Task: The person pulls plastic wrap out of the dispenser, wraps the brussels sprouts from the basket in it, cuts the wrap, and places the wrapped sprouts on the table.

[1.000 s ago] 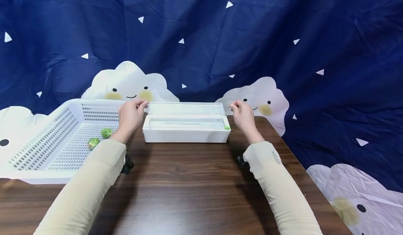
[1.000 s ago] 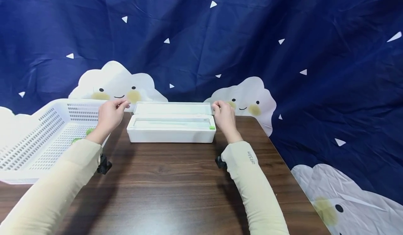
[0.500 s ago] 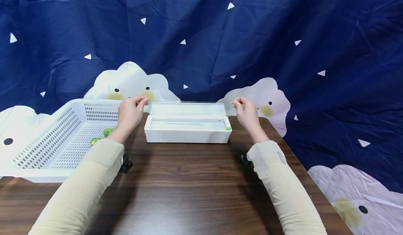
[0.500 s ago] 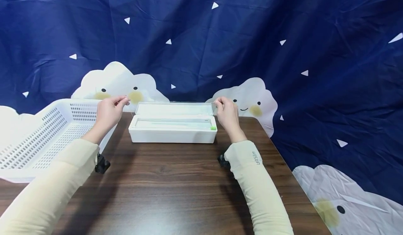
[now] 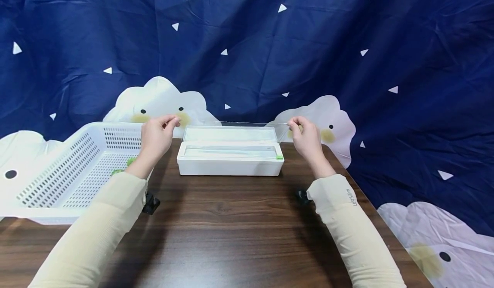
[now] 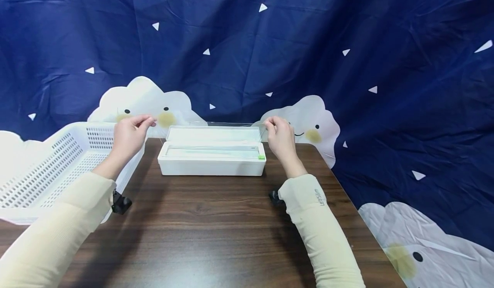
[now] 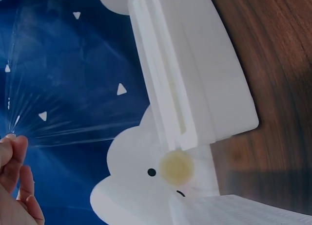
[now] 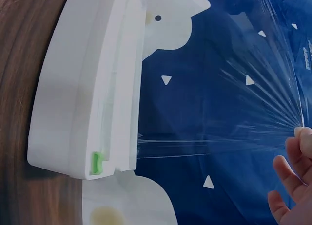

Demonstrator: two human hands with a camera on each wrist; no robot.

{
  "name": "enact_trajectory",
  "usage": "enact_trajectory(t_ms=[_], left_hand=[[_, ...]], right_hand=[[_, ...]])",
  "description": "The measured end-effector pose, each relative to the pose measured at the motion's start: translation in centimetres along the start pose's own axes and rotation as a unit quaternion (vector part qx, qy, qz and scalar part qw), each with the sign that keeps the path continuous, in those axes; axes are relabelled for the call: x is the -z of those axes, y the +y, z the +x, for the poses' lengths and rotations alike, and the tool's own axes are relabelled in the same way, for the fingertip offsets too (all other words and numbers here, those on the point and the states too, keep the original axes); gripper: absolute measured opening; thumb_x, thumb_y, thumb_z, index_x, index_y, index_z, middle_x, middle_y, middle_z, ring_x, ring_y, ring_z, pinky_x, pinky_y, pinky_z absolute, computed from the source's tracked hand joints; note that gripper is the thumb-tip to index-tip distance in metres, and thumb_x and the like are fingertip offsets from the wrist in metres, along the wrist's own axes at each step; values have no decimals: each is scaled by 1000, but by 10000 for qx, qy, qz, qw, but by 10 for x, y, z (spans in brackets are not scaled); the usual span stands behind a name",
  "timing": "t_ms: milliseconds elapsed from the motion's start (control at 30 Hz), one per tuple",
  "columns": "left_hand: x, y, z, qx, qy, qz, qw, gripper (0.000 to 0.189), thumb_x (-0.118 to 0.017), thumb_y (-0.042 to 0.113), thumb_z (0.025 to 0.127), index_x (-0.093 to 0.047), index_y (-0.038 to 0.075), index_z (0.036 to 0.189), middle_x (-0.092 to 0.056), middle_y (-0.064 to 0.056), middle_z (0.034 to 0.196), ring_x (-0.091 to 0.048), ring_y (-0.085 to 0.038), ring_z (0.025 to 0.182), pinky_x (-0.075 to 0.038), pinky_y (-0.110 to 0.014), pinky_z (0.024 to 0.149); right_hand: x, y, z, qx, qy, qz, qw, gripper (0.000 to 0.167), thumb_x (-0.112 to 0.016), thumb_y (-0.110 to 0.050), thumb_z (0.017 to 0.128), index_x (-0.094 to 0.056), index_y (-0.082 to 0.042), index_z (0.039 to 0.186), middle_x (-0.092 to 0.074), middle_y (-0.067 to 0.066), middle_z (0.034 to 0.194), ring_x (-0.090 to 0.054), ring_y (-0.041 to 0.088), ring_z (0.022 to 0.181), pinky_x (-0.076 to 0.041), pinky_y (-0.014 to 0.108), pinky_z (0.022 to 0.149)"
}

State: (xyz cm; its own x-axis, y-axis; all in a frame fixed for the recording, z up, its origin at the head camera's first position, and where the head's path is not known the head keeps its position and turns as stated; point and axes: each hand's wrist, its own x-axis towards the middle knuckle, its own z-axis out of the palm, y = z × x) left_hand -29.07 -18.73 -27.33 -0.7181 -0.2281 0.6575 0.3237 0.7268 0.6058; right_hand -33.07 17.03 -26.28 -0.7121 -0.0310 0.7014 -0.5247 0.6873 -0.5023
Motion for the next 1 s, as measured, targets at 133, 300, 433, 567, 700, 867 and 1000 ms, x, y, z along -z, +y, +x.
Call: enact_trajectory(t_ms=[133,300,433,567,700,867,1000], left_hand=[[4,2,-2,14,-8,-135,9999,22,-57,21,92,-72,5,93,-67,-10,78,-47,-16,61,-33,-25,52],[8,3,-6,-65,-25,-376,9993,21,-58,20,92,-72,4,93,-67,-11,80,-47,-18,65,-34,-26,55],[12,2,-11,-203,9,-522,9984,21,-59,18,91,-71,2,91,-66,-13,79,-46,-19,69,-33,-29,61],[15,2,-18,-348,10,-596,9976,20,-59,15,91,-71,-1,93,-65,-14,85,-46,-18,72,-34,-30,63],[16,0,-26,-511,14,-677,9964,15,-61,11,89,-71,-1,92,-62,-12,92,-48,-16,76,-34,-28,63],[20,-2,-37,-650,-77,-754,9950,14,-62,9,88,-71,-1,91,-64,-11,97,-52,-17,83,-36,-29,66],[22,-2,-46,-662,-218,-797,9944,15,-61,10,89,-70,-1,94,-64,-12,99,-55,-21,90,-40,-29,70]], right_hand=[[4,-4,-1,17,20,67,10000,14,-54,-10,92,-63,-1,86,-64,12,81,-49,21,60,-39,34,62],[9,-7,-5,63,36,218,9997,12,-55,-7,90,-62,0,84,-61,12,82,-47,22,66,-37,33,63],[14,-10,-11,154,4,383,9991,11,-55,-5,89,-62,1,82,-60,13,84,-49,22,74,-38,34,69],[20,-11,-20,382,-44,381,9985,11,-57,-3,88,-61,1,79,-62,14,86,-52,24,80,-39,37,74],[26,-9,-32,610,-123,292,9976,10,-58,-3,88,-62,1,79,-63,14,87,-54,22,81,-40,34,68],[30,-6,-48,830,-242,195,9961,7,-60,-3,87,-63,0,81,-63,10,84,-51,18,75,-39,29,63],[33,-5,-60,812,-345,162,9960,6,-61,-4,87,-64,-1,82,-63,8,83,-52,17,76,-39,31,65]])
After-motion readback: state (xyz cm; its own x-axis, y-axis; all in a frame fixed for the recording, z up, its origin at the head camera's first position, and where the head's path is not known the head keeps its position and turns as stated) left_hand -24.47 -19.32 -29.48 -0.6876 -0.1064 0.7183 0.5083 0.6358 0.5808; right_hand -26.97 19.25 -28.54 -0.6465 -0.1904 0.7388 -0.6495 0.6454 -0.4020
